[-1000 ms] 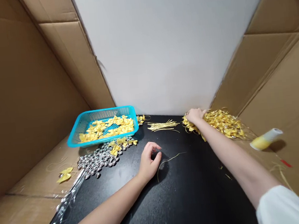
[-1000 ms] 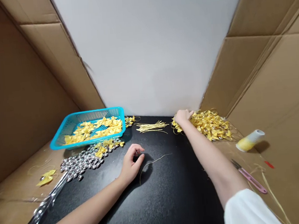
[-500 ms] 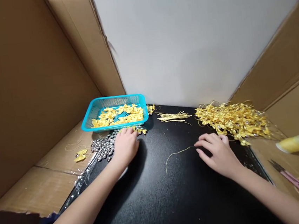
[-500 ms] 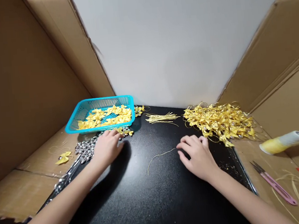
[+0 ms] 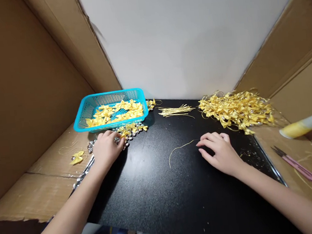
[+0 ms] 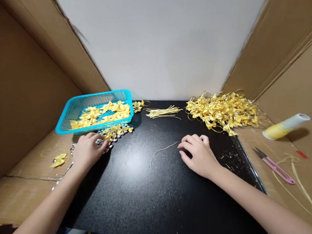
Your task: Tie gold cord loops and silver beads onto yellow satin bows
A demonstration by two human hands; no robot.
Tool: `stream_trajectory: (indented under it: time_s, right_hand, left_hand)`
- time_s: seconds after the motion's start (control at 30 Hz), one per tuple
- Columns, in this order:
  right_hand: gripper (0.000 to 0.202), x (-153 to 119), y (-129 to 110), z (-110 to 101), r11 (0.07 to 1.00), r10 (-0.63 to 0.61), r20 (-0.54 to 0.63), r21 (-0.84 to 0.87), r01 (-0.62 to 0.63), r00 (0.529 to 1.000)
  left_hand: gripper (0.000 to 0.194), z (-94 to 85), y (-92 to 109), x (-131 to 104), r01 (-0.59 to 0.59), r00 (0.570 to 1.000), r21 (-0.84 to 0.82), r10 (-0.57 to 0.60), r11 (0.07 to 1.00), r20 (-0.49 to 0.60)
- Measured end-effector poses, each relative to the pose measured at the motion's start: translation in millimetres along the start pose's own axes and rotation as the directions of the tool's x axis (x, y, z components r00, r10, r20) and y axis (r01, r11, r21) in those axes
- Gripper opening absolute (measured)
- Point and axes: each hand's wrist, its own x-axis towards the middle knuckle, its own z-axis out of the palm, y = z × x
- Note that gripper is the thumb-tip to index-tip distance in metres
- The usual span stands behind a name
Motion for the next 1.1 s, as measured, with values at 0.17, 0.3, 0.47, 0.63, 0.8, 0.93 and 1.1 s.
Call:
stream_trajectory:
  time_s: [0.17, 0.3, 0.47, 0.63, 0.8, 0.93, 1.1]
  right_hand:
    - [0.009, -4.9, -3.3, 4.9, 0.998, 0.042, 0.007, 0.054, -0.042, 0.999]
    - [0.011, 3.4, -24.4, 18.5, 0.986, -0.108, 0.117, 0.14, 0.091, 0.987]
    - [0.023, 29.2, -54.1, 36.1, 0.944, -0.326, 0.287, 0.054, 0.324, 0.901]
    - [0.011, 53.6, -57.9, 41.0, 0.916, -0.384, 0.418, 0.064, 0.395, 0.823]
    - [0.011, 47.1, -50.9, 39.2, 0.924, -0.366, 0.381, 0.254, 0.285, 0.849]
    - [0.014, 36.0, -44.8, 30.3, 0.863, -0.176, 0.141, 0.499, 0.083, 0.974]
    - [0.017, 29.0, -38.1, 23.7, 0.793, 0.061, -0.082, 0.609, 0.001, 0.995]
  left_hand:
    - [0.023, -11.5, 19.8, -11.9, -0.032, 0.994, -0.373, -0.009, 0.927, -0.109]
    - [0.02, -10.2, 71.6, -25.7, 0.001, 0.946, -0.664, 0.214, 0.748, 0.243]
    - [0.015, 9.3, 115.0, -25.0, -0.041, 0.933, -0.74, 0.291, 0.672, 0.213]
    - [0.018, 21.0, 115.7, -17.2, -0.271, 0.939, -0.64, 0.345, 0.719, -0.01]
    - [0.014, 14.9, 112.1, -26.3, -0.363, 0.924, -0.696, 0.338, 0.619, -0.182]
    - [0.025, 5.3, 128.2, -40.2, -0.127, 0.873, -0.971, 0.488, 0.201, -0.013]
    - [0.014, 3.0, 165.4, -45.5, 0.26, 0.776, -0.965, 0.601, -0.028, 0.192]
